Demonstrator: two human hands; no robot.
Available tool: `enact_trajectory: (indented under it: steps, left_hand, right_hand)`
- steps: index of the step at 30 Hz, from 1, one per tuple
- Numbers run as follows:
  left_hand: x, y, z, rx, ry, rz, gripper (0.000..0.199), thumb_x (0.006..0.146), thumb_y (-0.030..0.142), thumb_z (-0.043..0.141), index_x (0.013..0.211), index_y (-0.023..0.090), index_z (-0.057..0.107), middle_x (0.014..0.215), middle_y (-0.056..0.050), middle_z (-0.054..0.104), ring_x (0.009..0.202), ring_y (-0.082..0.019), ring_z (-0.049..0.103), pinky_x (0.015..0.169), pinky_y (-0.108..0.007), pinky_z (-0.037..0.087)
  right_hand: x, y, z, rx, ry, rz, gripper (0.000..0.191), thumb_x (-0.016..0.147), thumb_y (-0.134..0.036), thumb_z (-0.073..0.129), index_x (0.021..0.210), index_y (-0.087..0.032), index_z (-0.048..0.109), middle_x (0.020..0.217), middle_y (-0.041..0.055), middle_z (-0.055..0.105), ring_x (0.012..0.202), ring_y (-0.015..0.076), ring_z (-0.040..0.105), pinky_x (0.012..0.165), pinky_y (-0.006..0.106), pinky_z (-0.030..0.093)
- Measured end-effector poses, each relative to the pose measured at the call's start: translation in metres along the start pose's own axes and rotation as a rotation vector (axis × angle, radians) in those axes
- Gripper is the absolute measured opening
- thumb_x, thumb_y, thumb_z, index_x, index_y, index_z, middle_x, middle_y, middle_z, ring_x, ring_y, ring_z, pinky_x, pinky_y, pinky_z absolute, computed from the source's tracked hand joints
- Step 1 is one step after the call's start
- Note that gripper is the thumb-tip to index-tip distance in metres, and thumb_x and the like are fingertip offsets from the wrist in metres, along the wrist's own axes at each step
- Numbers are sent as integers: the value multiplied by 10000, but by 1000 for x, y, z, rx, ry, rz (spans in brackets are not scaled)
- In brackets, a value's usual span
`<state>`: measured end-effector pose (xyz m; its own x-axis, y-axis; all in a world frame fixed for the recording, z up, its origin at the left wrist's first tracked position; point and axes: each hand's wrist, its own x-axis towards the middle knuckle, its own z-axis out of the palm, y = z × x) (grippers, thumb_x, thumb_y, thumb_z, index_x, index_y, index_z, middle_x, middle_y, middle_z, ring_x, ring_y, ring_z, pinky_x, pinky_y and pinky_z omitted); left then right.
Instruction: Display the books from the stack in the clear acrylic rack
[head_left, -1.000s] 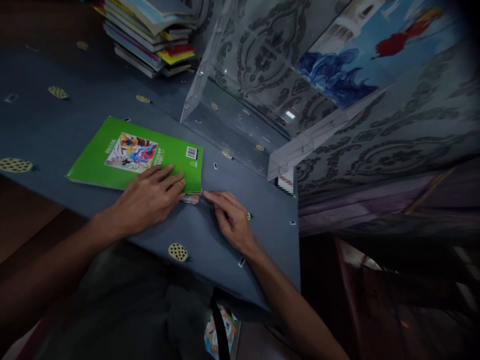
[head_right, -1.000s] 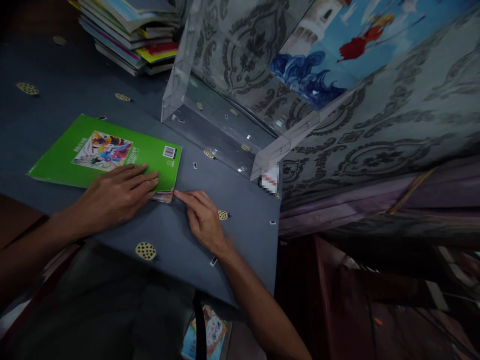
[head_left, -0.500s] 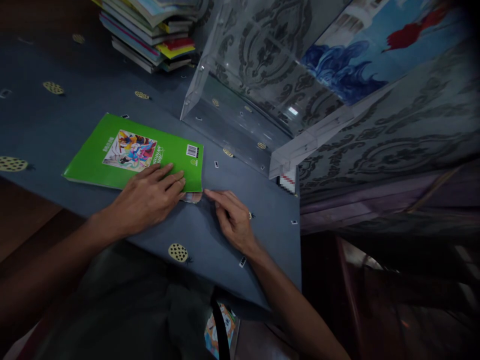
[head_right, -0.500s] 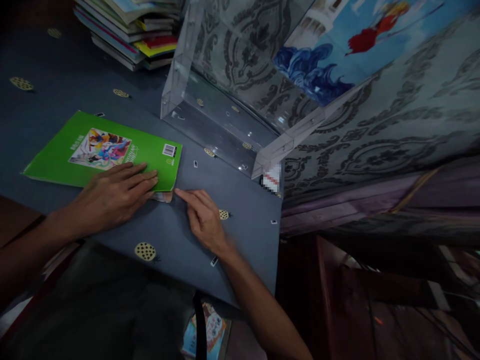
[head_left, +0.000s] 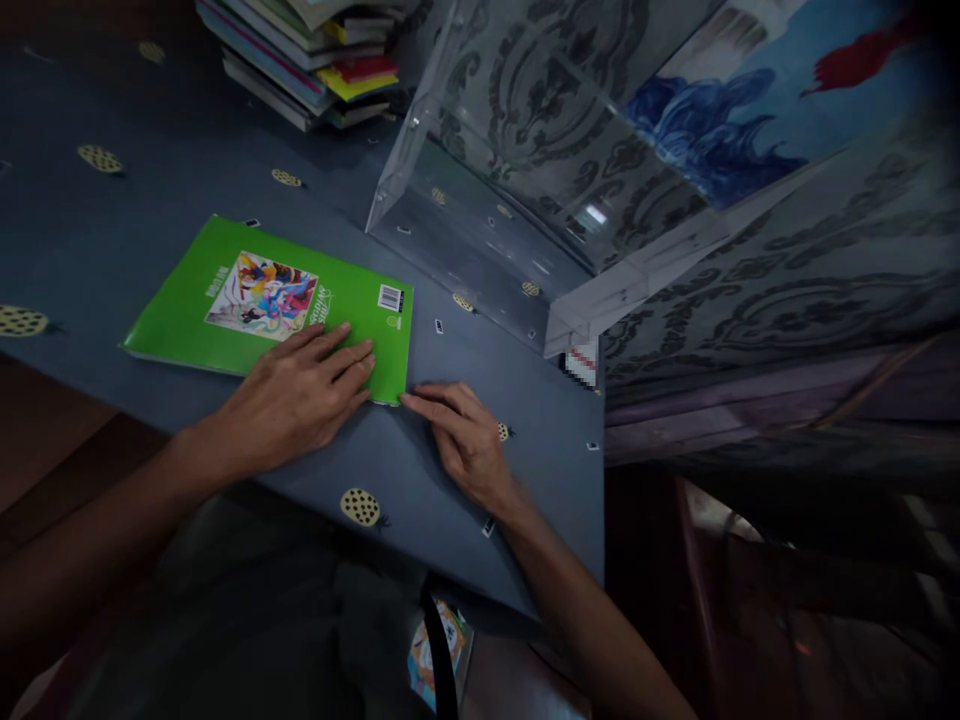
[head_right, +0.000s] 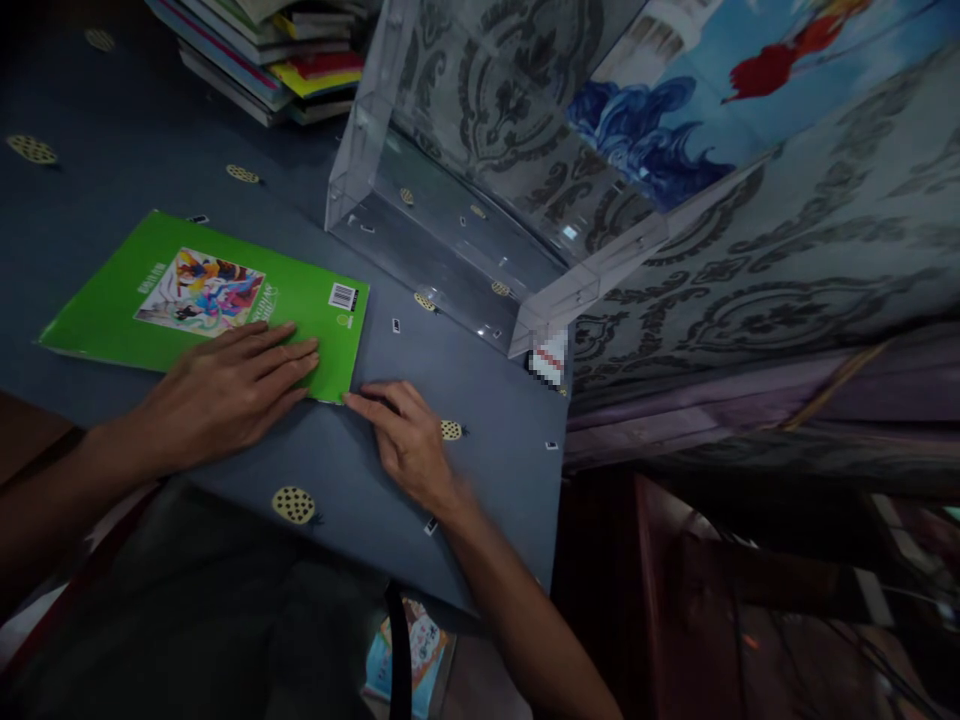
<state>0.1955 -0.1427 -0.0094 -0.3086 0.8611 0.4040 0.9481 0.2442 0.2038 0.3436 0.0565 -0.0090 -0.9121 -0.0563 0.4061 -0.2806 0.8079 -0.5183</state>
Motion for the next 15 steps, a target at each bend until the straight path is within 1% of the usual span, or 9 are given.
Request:
enact_trajectory:
  steps: [4,8,12,15]
  left_hand:
    - [-1,-1,1,-49,4,-15,347,989,258,452,1240,185,679,1314,-107,688,1323,-327,563,1115,-536,453]
    - [0,-1,-1,-58,-22,-28,352,997,277,446,1245,187,679,1327,-109,682,1335,-338,552,1123,-562,440]
    - [0,-1,-3,-68,-30,-21,351,994,281,464,1252,182,680,1342,-117,672,1332,-336,555,1128,-547,443]
    - [0,-1,-3,-34,-10,3,359,997,284,474,1255,143,679,1321,-140,682,1312,-341,572,1111,-532,462]
  right_hand:
    - [-2,-1,2,-89,-9,-37,438,991,-76,443,1292,-301,668,1105,87,677,993,215,625,819,404,563]
    - [-5,-6,5,-215,-55,-17,445,987,-61,435,1301,-272,670,1087,99,684,982,230,606,807,390,556]
    - [-5,-10,5,-266,-67,-22,468,974,-35,416,1317,-235,663,1065,111,690,971,243,601,781,389,557]
    - [-5,-10,5,-286,-45,-46,458,967,-22,419,1294,-219,672,1051,107,695,929,226,605,735,353,560]
